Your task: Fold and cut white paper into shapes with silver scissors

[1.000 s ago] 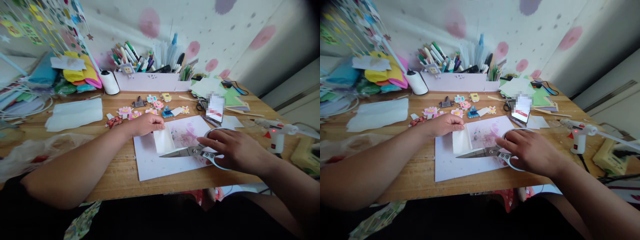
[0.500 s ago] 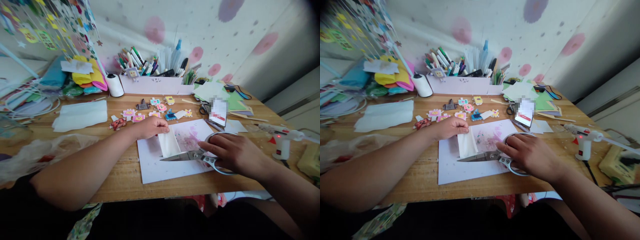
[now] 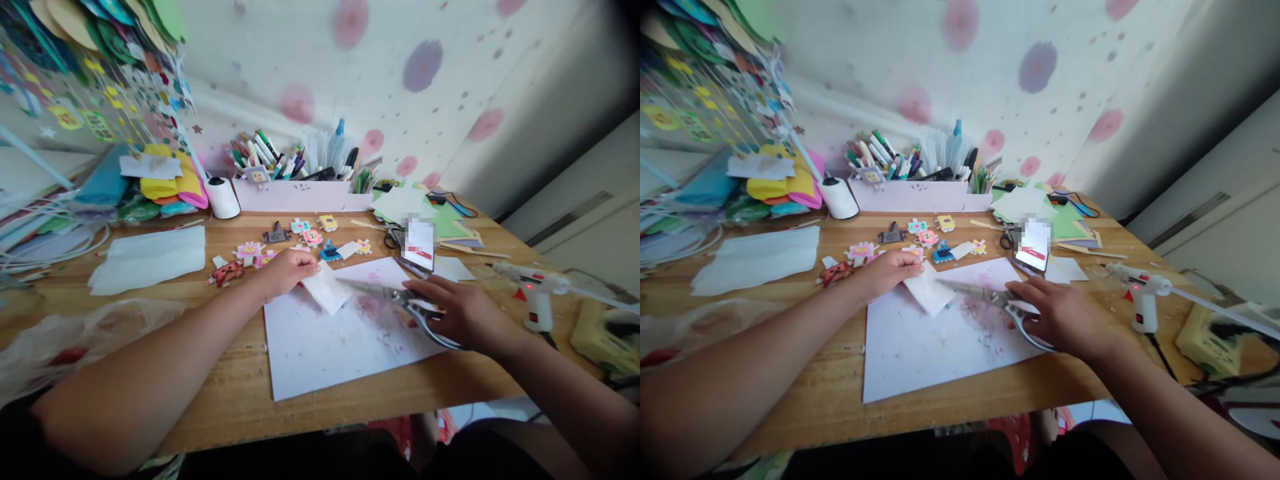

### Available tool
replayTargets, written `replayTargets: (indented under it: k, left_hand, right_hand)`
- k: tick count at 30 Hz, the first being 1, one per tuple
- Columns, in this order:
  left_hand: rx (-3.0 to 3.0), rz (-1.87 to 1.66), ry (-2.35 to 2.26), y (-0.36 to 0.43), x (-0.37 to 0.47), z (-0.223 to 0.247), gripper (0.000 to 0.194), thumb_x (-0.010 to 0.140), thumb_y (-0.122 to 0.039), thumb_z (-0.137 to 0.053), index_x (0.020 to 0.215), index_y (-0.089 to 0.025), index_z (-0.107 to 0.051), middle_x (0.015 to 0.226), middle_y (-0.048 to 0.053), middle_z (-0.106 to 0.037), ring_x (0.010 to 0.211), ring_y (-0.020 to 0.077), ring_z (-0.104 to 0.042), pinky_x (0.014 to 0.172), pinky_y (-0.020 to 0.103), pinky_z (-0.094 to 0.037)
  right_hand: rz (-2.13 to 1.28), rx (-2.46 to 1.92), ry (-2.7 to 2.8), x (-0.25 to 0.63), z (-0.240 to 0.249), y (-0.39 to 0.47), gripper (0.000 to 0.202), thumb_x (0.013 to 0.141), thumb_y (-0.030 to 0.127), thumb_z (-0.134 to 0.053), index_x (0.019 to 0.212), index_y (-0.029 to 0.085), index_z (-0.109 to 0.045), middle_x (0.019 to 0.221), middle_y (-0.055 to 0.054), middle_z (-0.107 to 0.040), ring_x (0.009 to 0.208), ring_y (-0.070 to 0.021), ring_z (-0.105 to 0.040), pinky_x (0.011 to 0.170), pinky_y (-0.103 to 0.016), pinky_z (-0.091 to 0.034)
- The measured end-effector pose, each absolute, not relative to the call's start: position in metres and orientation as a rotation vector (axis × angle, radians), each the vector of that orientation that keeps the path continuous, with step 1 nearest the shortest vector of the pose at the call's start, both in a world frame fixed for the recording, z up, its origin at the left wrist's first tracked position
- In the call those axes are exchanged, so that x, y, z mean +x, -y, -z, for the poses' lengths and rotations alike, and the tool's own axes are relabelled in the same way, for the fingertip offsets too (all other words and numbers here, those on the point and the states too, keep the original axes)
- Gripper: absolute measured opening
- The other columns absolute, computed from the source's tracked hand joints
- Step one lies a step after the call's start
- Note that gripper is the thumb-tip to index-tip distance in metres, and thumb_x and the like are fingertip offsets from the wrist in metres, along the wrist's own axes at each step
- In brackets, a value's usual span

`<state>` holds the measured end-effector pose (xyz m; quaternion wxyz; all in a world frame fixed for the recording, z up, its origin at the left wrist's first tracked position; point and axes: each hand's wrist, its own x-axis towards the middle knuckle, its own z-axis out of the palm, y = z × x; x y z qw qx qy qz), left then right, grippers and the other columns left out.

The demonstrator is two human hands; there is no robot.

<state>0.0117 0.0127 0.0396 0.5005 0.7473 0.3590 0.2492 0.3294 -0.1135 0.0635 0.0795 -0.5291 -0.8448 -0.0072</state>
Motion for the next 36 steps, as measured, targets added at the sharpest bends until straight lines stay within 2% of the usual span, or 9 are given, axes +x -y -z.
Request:
replayTargets:
  k: [5,8,19,23,25,28,30,33,36]
  left_hand:
    - [1.716,-0.641,-0.904,-0.008,0.012,-0.044,0.030,0.080,-0.042,-0.055,0.065,-0.016,-0.054,0.059,-0.004,-0.045,0.054,0.0102,-0.041,0.052,0.022,-0.030]
    - [1.725,-0.633,-0.905,-0.004,0.011,-0.052,0.030,0.078,-0.041,-0.058,0.062,-0.016,-0.054,0.060,-0.004,-0.044,0.055,0.0101,-0.041,0.054,0.022,-0.031]
    - [1.643,-0.516,-0.924,0.022,0.023,-0.076,0.028,0.073,-0.040,-0.067,0.063,-0.015,-0.060,0.057,-0.003,-0.050,0.052,0.0105,-0.047,0.051,0.023,-0.039]
    - [1.565,-0.552,-0.921,0.041,0.029,-0.087,0.028,0.072,-0.042,-0.067,0.067,-0.014,-0.062,0.062,-0.001,-0.055,0.055,0.0114,-0.051,0.053,0.024,-0.043]
    - [1.532,-0.607,-0.927,0.053,0.035,-0.090,0.028,0.072,-0.042,-0.067,0.068,-0.015,-0.062,0.062,-0.002,-0.054,0.055,0.0108,-0.050,0.053,0.023,-0.042]
    - [1.480,-0.675,-0.913,0.070,0.047,-0.086,0.029,0.071,-0.042,-0.069,0.065,-0.015,-0.060,0.059,-0.004,-0.050,0.054,0.0094,-0.047,0.053,0.022,-0.040]
    - [1.434,-0.704,-0.903,0.076,0.054,-0.079,0.030,0.070,-0.042,-0.070,0.066,-0.015,-0.059,0.060,-0.004,-0.051,0.056,0.0094,-0.048,0.054,0.022,-0.040]
    - [1.364,-0.750,-0.914,0.076,0.060,-0.070,0.028,0.069,-0.040,-0.071,0.069,-0.016,-0.058,0.064,-0.004,-0.053,0.058,0.0094,-0.049,0.056,0.021,-0.040]
    - [1.314,-0.775,-0.929,0.070,0.057,-0.064,0.026,0.066,-0.036,-0.073,0.073,-0.016,-0.057,0.066,-0.005,-0.053,0.057,0.0083,-0.049,0.056,0.020,-0.039]
  right_hand:
    - [-0.044,-2.114,2.281,0.348,-0.048,0.096,0.050,0.080,0.030,-0.054,0.128,0.017,-0.053,0.122,-0.016,-0.062,0.097,-0.0307,-0.065,0.076,-0.039,-0.050]
    - [-0.087,-2.088,2.282,0.344,-0.047,0.095,0.048,0.081,0.031,-0.054,0.126,0.016,-0.055,0.119,-0.015,-0.065,0.100,-0.0296,-0.064,0.081,-0.039,-0.049]
    - [-0.038,-2.026,2.364,0.331,-0.062,0.111,0.050,0.084,0.033,-0.053,0.131,0.016,-0.052,0.111,-0.017,-0.067,0.091,-0.0302,-0.067,0.072,-0.040,-0.051]
    - [0.004,-1.940,2.347,0.315,-0.082,0.125,0.044,0.085,0.035,-0.054,0.125,0.017,-0.057,0.117,-0.018,-0.063,0.105,-0.0330,-0.060,0.084,-0.047,-0.047]
    - [-0.140,-1.762,2.279,0.300,-0.092,0.132,0.043,0.088,0.037,-0.052,0.126,0.017,-0.055,0.121,-0.017,-0.061,0.110,-0.0299,-0.057,0.090,-0.045,-0.045]
    - [-0.600,-1.520,2.117,0.276,-0.096,0.135,0.047,0.086,0.045,-0.057,0.122,0.017,-0.055,0.107,-0.012,-0.067,0.092,-0.0220,-0.064,0.078,-0.036,-0.050]
    - [-0.811,-1.477,1.970,0.263,-0.090,0.132,0.044,0.080,0.047,-0.062,0.111,0.016,-0.059,0.090,-0.008,-0.067,0.076,-0.0184,-0.063,0.068,-0.032,-0.050]
    - [-1.145,-1.444,1.678,0.253,-0.077,0.121,0.034,0.076,0.047,-0.065,0.091,0.017,-0.059,0.067,0.001,-0.058,0.059,-0.0138,-0.056,0.055,-0.027,-0.046]
    - [-1.396,-1.401,1.503,0.251,-0.067,0.109,0.030,0.072,0.045,-0.067,0.079,0.018,-0.055,0.059,0.005,-0.052,0.051,-0.0114,-0.052,0.050,-0.026,-0.047]
